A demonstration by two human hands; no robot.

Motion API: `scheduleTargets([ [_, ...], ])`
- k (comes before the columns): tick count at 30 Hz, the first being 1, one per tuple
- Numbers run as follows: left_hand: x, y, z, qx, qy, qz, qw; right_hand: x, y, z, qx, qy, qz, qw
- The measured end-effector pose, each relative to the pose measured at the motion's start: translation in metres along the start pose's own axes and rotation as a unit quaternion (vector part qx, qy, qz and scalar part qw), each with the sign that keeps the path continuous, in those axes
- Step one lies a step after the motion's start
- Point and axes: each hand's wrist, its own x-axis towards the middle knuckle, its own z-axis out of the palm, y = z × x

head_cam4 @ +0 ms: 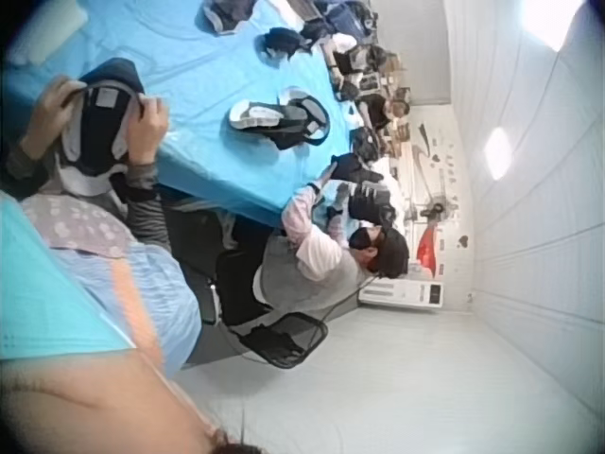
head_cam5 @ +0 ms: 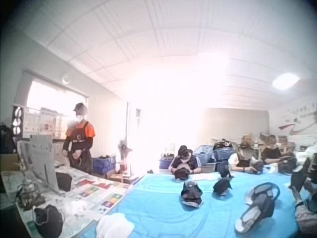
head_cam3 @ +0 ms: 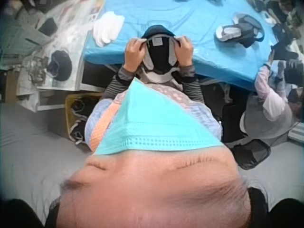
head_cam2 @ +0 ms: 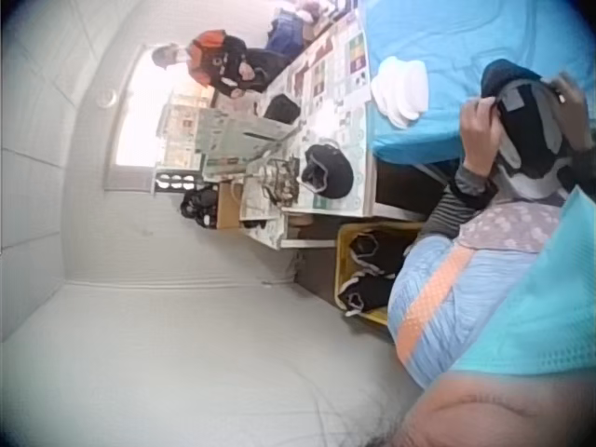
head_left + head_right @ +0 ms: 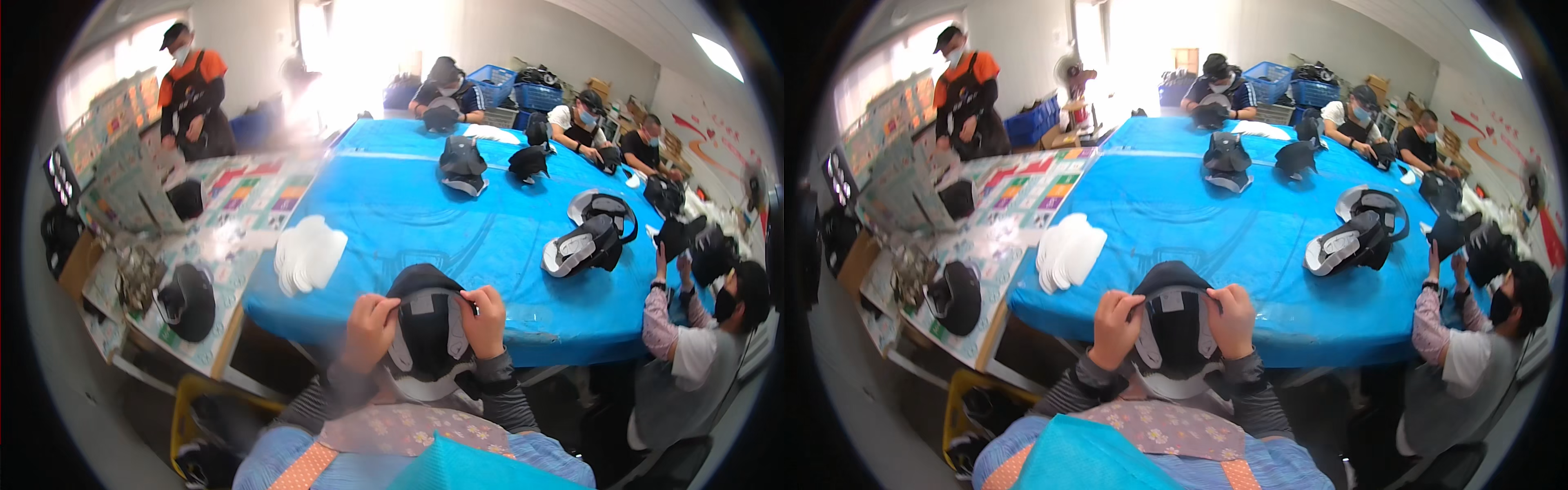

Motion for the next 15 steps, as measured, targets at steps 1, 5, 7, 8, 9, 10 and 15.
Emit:
scheduleTargets([
  [1, 0.002, -0.001, -0.007, 0.012, -0.006, -0.004, 1.000, 0.001, -0.006, 0.005, 0.003, -0.005, -0.009, 1.000],
  [5, 0.017, -0.011, -0.013, 0.041, 0.024, 0.046, 0.998, 0.010, -0.004, 0.029, 0.016, 0.019, -0.008, 1.000],
  [7, 0.010, -0.019, -0.020, 0.052, 0.006, 0.051, 0.997, 0.014, -0.013, 0.027, 0.033, 0.037, -0.006, 0.999],
  [8, 0.009, -0.023, -0.021, 0.060, 0.002, 0.039, 0.997, 0.015, -0.014, 0.027, 0.043, 0.038, -0.023, 0.998],
  [9, 0.011, -0.025, -0.022, 0.059, -0.006, 0.049, 0.997, 0.016, -0.014, 0.027, 0.052, 0.038, -0.041, 0.997],
  [10, 0.013, -0.027, -0.022, 0.070, -0.009, 0.045, 0.997, 0.015, -0.013, 0.029, 0.051, 0.046, -0.036, 0.997],
  [15, 0.021, -0.025, -0.020, 0.075, 0.012, 0.054, 0.996, 0.012, -0.011, 0.032, 0.044, 0.025, 0.003, 0.999],
])
